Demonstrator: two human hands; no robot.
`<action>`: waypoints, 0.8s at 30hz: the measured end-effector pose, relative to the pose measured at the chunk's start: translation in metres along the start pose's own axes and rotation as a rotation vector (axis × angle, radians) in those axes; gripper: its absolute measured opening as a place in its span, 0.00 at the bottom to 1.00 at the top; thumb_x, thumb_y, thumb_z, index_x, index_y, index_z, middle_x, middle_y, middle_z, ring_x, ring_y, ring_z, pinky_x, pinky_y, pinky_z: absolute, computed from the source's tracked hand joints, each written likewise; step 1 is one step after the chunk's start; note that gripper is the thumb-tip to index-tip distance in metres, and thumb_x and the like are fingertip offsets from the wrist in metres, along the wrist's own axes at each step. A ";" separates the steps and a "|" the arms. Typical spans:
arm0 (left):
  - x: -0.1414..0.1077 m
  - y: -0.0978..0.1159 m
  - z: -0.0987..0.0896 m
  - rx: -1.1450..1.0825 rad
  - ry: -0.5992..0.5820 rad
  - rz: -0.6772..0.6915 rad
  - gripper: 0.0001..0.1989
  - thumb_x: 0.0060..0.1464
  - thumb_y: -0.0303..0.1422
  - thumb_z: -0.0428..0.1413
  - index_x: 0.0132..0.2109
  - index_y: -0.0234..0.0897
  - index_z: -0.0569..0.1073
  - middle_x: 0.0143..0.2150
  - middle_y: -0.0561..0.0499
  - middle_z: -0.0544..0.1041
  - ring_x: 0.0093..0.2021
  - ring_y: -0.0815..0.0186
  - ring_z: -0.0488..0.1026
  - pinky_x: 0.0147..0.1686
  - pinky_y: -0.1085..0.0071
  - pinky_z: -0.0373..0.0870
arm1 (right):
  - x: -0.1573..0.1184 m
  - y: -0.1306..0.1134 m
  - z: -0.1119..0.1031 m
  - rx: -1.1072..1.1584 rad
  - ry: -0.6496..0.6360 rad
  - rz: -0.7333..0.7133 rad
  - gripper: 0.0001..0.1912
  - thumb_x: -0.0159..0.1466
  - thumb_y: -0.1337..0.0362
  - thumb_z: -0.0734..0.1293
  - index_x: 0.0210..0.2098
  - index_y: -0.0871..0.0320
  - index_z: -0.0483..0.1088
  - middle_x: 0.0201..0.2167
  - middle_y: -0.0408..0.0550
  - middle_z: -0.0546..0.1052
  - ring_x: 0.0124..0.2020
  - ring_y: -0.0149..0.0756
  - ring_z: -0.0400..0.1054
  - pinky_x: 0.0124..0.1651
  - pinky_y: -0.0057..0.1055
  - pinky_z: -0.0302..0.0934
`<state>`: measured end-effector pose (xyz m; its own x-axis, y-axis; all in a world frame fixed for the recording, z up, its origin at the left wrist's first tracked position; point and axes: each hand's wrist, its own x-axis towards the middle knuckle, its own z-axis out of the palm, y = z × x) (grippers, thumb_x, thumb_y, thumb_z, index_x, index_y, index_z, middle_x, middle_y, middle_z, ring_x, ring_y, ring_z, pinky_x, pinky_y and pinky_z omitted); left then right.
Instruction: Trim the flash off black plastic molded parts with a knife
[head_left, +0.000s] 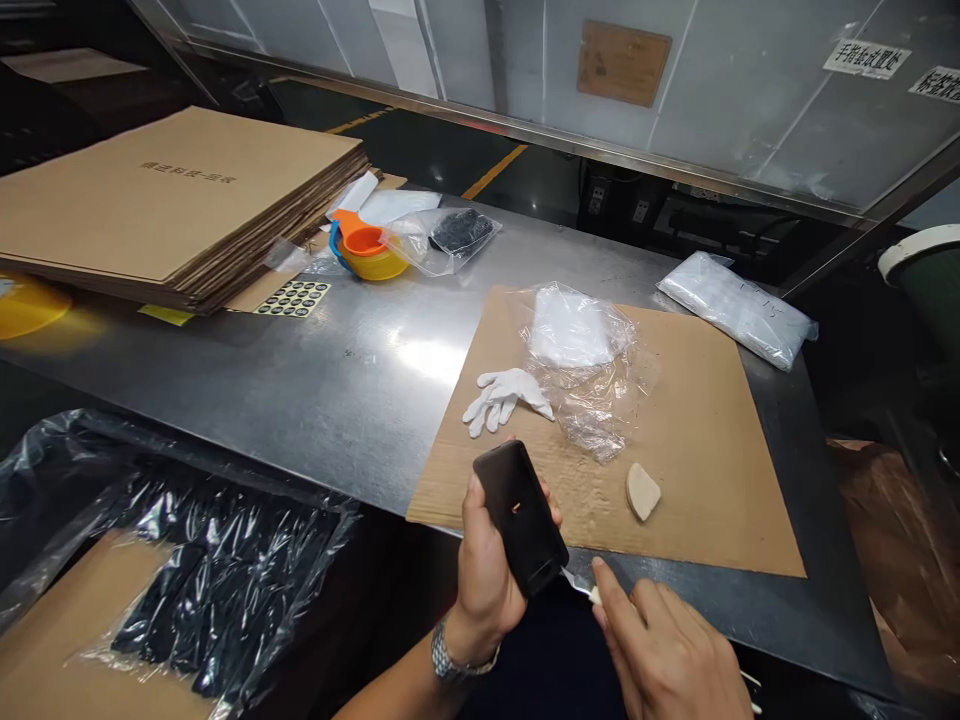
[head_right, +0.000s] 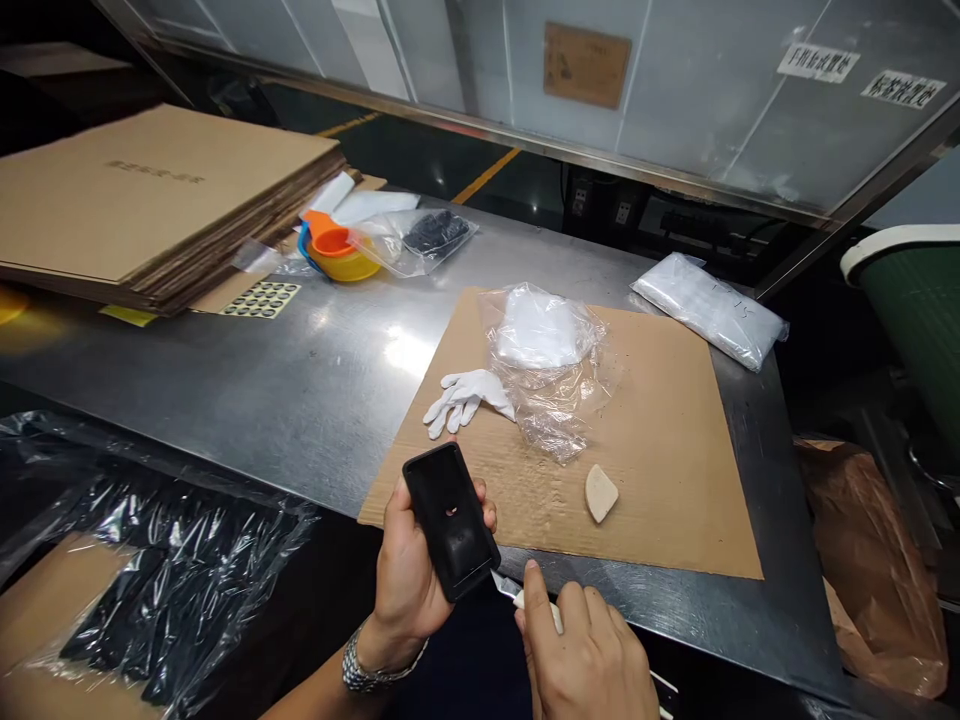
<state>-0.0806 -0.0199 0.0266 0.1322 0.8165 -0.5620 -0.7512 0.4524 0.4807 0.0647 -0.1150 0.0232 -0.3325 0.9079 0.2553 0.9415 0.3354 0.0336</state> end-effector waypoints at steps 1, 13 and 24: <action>0.000 0.000 0.000 0.003 -0.003 0.006 0.25 0.58 0.47 0.43 0.59 0.45 0.61 0.28 0.51 0.72 0.24 0.66 0.71 0.23 0.73 0.69 | 0.000 0.000 0.000 -0.002 -0.001 0.001 0.16 0.68 0.63 0.55 0.49 0.60 0.69 0.20 0.40 0.65 0.20 0.26 0.60 0.25 0.28 0.49; 0.001 -0.003 -0.003 0.010 0.026 -0.035 0.26 0.57 0.49 0.45 0.57 0.41 0.63 0.28 0.50 0.74 0.24 0.67 0.72 0.24 0.73 0.70 | -0.003 0.003 0.001 -0.004 -0.010 -0.023 0.16 0.68 0.64 0.56 0.50 0.60 0.69 0.20 0.40 0.65 0.20 0.27 0.61 0.26 0.27 0.51; -0.001 -0.006 -0.002 0.061 0.003 0.031 0.28 0.57 0.50 0.44 0.59 0.42 0.60 0.28 0.51 0.73 0.25 0.68 0.71 0.26 0.73 0.69 | -0.001 0.003 0.000 0.025 -0.032 -0.030 0.17 0.69 0.63 0.54 0.49 0.60 0.69 0.20 0.41 0.65 0.20 0.26 0.62 0.25 0.27 0.50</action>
<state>-0.0776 -0.0240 0.0231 0.1079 0.8295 -0.5480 -0.7141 0.4481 0.5378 0.0683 -0.1151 0.0224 -0.3626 0.9048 0.2232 0.9295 0.3684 0.0166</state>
